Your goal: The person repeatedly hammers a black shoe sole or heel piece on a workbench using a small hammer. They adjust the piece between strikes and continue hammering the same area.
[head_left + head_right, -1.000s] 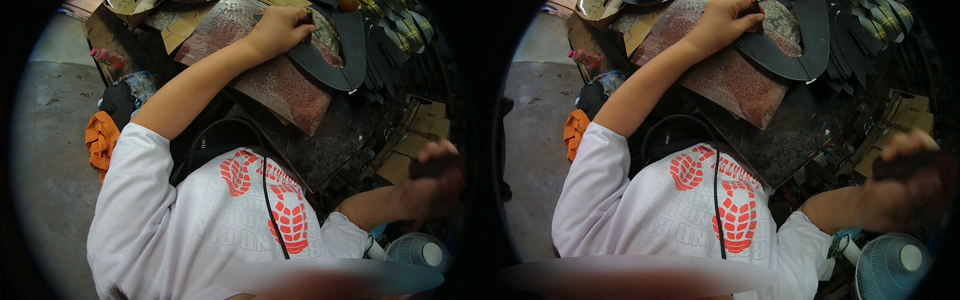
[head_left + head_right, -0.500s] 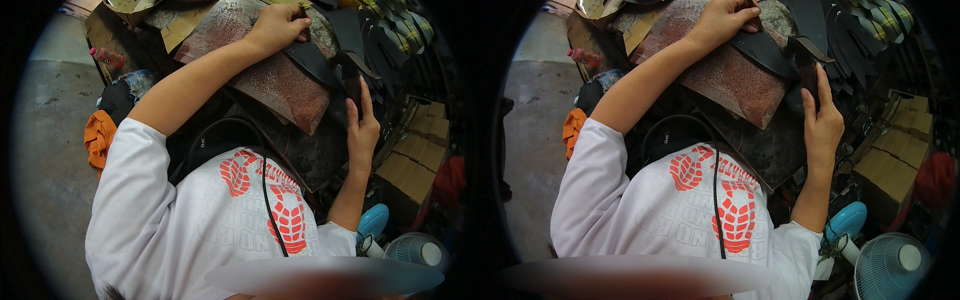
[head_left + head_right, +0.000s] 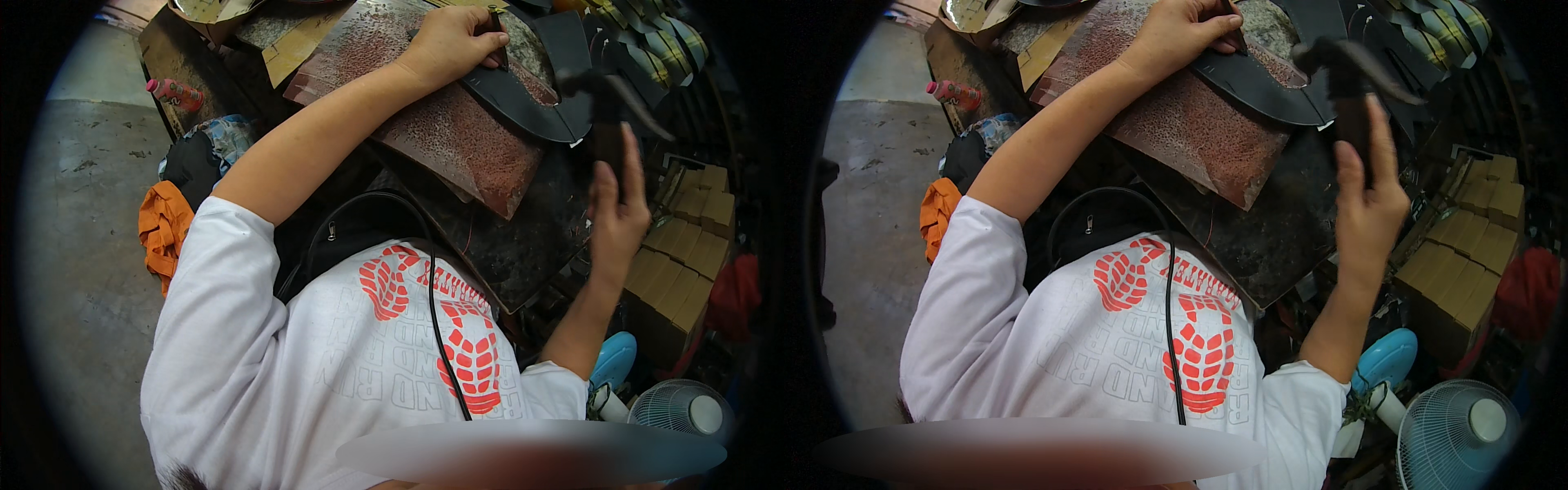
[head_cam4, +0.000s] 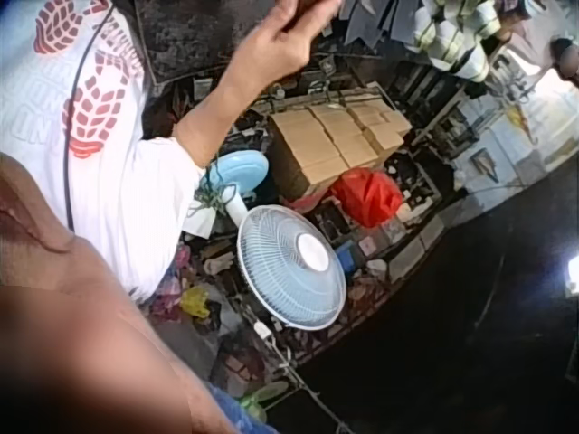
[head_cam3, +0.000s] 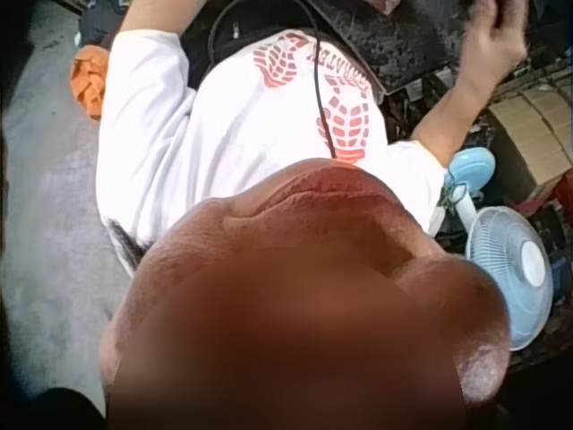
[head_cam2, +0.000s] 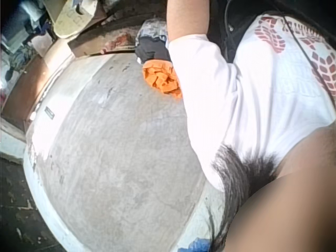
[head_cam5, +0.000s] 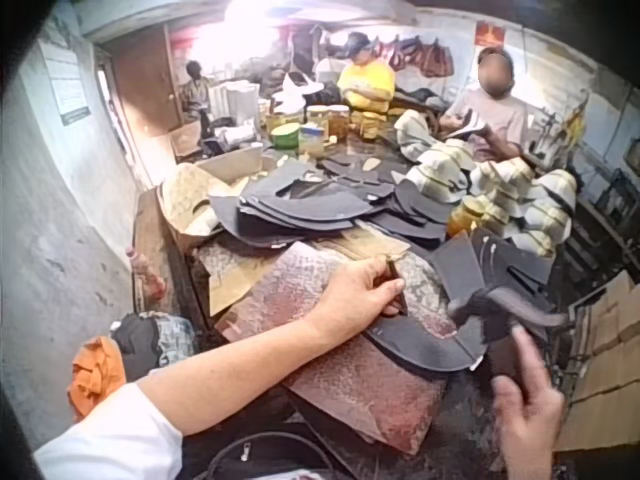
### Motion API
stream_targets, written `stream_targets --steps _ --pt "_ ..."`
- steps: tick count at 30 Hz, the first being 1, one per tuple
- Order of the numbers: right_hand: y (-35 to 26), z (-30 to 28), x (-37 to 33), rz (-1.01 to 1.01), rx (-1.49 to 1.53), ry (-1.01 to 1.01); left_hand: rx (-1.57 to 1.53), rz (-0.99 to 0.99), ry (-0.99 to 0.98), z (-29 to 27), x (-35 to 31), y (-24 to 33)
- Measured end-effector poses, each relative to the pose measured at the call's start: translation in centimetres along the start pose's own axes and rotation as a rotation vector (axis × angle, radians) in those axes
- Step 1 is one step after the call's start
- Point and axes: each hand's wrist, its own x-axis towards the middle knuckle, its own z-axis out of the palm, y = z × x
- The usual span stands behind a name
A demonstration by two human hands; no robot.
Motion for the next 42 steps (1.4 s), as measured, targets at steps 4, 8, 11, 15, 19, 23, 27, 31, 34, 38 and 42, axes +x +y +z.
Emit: stream_targets --steps 4,8,11,15,19,23,27,31,34,38,42 --pt "-2.9 -3.5 1.0 -0.169 0.077 0.427 0.067 0.077 0.007 -0.1 -0.3 0.5" --pt "-9.7 -7.8 1.5 -0.4 0.028 0.6 0.146 0.128 0.005 0.1 -0.6 0.8" --pt "-12.2 -6.8 1.8 -0.411 0.344 0.614 0.391 0.484 0.143 1.0 -0.6 1.1" --pt "-6.6 -1.3 1.3 -0.002 -0.16 0.205 0.571 0.715 0.086 1.9 -1.3 1.6" --pt "0.3 0.1 -0.2 0.003 0.006 0.007 0.593 0.72 0.109 2.1 -1.6 1.5" --pt "0.4 0.8 -0.7 -0.097 -0.174 -0.077 0.398 0.452 0.158 1.6 -0.5 0.6" --pt "-1.8 1.8 -0.3 0.027 -0.321 -0.133 -0.093 0.019 0.084 1.2 -0.1 -0.2" --pt "0.2 1.7 -1.0 0.016 -0.284 -0.085 -0.229 -0.028 0.055 0.7 0.1 0.0" --pt "2.7 1.2 -1.7 0.069 -0.198 -0.099 -0.012 0.049 0.027 0.7 -0.4 0.3" --pt "0.1 -1.9 -0.9 0.034 -0.058 -0.109 0.061 0.082 0.052 0.6 -0.7 0.7" --pt "-9.1 -7.5 1.5 -0.005 0.315 0.252 0.277 0.24 0.011 0.6 -0.6 0.9"
